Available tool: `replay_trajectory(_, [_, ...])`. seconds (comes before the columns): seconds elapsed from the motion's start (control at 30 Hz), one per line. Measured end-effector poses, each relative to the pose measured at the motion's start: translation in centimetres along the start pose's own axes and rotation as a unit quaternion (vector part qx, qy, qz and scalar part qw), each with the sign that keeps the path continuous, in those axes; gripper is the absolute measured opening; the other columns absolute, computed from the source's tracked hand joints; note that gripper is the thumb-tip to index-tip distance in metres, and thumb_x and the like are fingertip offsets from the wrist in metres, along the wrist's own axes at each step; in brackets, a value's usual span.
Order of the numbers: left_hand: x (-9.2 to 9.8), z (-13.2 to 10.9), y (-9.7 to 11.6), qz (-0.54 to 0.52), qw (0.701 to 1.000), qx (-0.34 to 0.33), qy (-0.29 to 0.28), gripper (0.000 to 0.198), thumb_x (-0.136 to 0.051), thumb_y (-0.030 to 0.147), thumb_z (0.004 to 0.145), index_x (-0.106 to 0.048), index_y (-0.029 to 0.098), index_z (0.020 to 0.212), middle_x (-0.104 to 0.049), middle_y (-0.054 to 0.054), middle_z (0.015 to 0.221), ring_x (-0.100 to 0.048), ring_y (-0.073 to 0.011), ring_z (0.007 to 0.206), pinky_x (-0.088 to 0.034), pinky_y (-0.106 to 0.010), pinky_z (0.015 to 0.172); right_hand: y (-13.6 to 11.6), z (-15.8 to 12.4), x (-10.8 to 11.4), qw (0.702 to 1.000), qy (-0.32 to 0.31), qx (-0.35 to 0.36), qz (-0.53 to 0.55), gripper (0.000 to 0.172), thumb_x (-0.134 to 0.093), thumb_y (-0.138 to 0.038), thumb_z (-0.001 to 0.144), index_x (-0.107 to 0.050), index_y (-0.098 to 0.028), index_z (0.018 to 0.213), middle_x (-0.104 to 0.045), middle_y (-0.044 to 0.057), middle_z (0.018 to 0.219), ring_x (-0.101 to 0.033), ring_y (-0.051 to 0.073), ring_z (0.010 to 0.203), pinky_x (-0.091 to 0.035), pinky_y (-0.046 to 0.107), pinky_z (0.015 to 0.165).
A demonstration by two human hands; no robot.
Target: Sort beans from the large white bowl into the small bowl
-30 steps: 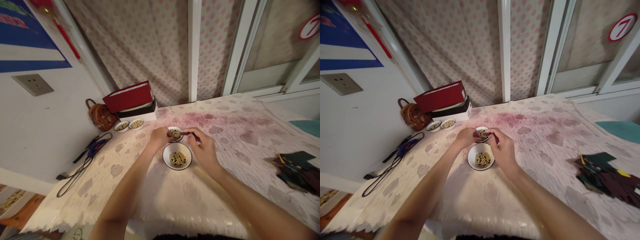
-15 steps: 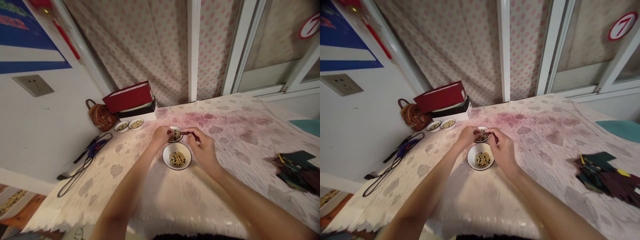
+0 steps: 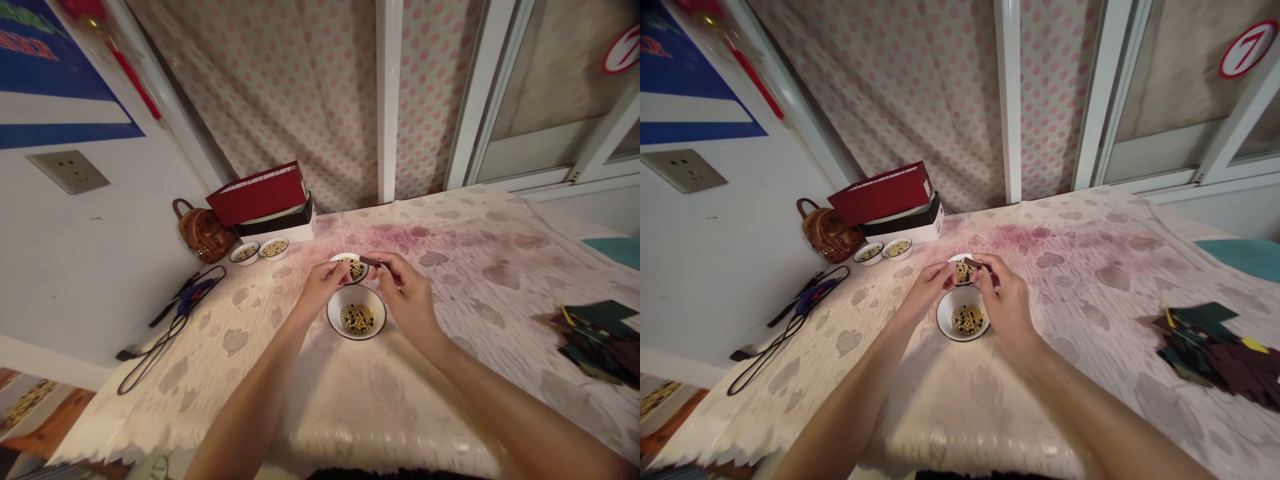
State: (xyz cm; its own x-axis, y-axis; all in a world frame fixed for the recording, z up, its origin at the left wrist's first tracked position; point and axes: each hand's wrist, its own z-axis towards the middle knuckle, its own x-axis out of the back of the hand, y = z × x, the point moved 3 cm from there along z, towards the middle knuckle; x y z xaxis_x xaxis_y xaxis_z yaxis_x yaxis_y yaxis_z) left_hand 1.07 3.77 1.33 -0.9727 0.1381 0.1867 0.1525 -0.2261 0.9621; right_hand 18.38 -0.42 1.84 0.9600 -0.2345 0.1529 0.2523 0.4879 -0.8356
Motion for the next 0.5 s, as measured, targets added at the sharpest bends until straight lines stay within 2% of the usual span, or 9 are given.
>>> replay_trajectory(0.1, [-0.4,-0.8,0.7,-0.116,0.993,0.027,-0.024,0.049,-0.068,0.062,0.085,-0.055,0.018,0.065,-0.054,0.0,0.067,-0.048,-0.0122,0.064,-0.039,-0.028,0.064,-0.1,-0.2,-0.2,1.0,-0.007,-0.006,0.004,0.026,-0.05,-0.031,0.099,-0.069,-0.024,0.115,-0.073,0.002,0.084,-0.068,0.018,0.073,-0.053,0.034,0.069])
replay_trajectory(0.23, [-0.6,-1.6,1.2,-0.194,0.978,0.057,-0.049,0.045,-0.072,0.058,0.083,-0.054,0.019,0.074,-0.053,0.0,0.075,-0.049,-0.0116,0.067,-0.038,-0.027,0.063,-0.4,-0.3,-0.2,1.0,-0.012,0.002,0.011,0.025,-0.05,-0.031,0.099,-0.069,-0.024,0.114,-0.073,0.002,0.083,-0.068,0.018,0.072,-0.054,0.033,0.067])
replay_trajectory(0.37, [-0.5,-2.1,1.4,-0.146,0.988,0.021,-0.04,0.036,-0.072,0.052,0.087,-0.06,0.018,0.082,-0.058,-0.001,0.081,-0.05,-0.0108,0.071,-0.039,-0.026,0.067,-0.7,-0.5,-0.2,1.0,-0.023,0.01,0.004,0.024,-0.05,-0.03,0.1,-0.069,-0.026,0.115,-0.073,0.001,0.083,-0.068,0.018,0.07,-0.054,0.033,0.066])
replay_trajectory(0.5, [-0.4,-2.4,2.0,-0.073,0.997,-0.032,-0.003,0.028,-0.074,0.044,0.087,-0.067,0.017,0.085,-0.066,-0.003,0.086,-0.057,-0.0129,0.078,-0.045,-0.027,0.076,-1.1,-0.7,-0.1,0.999,-0.033,0.017,0.007,0.025,-0.049,-0.029,0.101,-0.069,-0.027,0.116,-0.072,0.001,0.083,-0.068,0.017,0.07,-0.054,0.032,0.065])
